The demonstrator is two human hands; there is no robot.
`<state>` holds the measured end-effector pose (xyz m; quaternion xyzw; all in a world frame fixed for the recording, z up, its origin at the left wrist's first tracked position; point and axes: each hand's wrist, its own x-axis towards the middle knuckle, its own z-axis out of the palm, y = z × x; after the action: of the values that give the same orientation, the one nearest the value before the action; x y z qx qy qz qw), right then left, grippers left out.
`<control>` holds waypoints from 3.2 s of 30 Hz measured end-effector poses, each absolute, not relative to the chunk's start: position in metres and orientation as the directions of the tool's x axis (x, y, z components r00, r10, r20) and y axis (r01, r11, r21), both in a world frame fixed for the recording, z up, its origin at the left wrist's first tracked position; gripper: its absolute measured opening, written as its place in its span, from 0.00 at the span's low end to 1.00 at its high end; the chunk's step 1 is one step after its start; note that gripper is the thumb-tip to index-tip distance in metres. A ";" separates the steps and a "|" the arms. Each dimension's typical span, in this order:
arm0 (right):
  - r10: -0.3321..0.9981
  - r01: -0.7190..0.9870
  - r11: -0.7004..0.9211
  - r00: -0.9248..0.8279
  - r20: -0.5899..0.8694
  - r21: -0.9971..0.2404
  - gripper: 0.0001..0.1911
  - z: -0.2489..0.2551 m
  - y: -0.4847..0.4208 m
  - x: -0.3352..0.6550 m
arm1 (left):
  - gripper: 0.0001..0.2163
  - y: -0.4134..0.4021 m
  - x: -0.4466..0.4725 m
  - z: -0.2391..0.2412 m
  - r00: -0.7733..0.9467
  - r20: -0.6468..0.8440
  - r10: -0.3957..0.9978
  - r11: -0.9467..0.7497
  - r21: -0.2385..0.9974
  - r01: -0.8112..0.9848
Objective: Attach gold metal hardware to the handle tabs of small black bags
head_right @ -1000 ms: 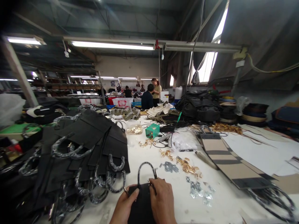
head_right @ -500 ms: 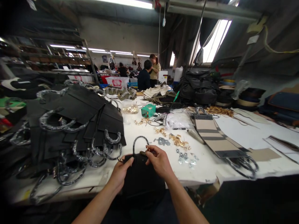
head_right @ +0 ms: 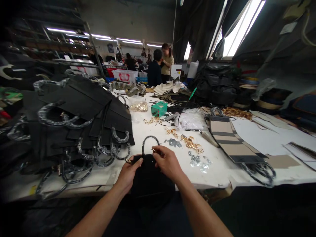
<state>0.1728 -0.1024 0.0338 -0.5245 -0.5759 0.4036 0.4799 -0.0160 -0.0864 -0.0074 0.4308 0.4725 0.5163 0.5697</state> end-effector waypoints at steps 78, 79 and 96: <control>0.991 0.608 -0.081 0.136 0.003 -0.790 0.06 -0.011 -0.117 0.208 | 0.26 -0.026 -0.013 0.002 0.732 -0.460 0.502 0.681 0.732 -0.007; 0.992 0.619 -0.074 0.128 0.007 -0.782 0.06 -0.011 -0.117 0.208 | 0.26 -0.025 -0.013 0.001 0.739 -0.452 0.500 0.681 0.733 -0.013; 0.987 0.624 -0.132 0.012 -0.159 -0.770 0.06 0.006 -0.101 0.215 | 0.27 -0.025 -0.019 -0.004 0.790 -0.397 0.466 0.682 0.730 -0.035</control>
<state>0.2148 -0.1006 0.0056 -0.6636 -0.6070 0.3542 0.2565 -0.0195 -0.0248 -0.0039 0.3717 0.2898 0.1441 0.8701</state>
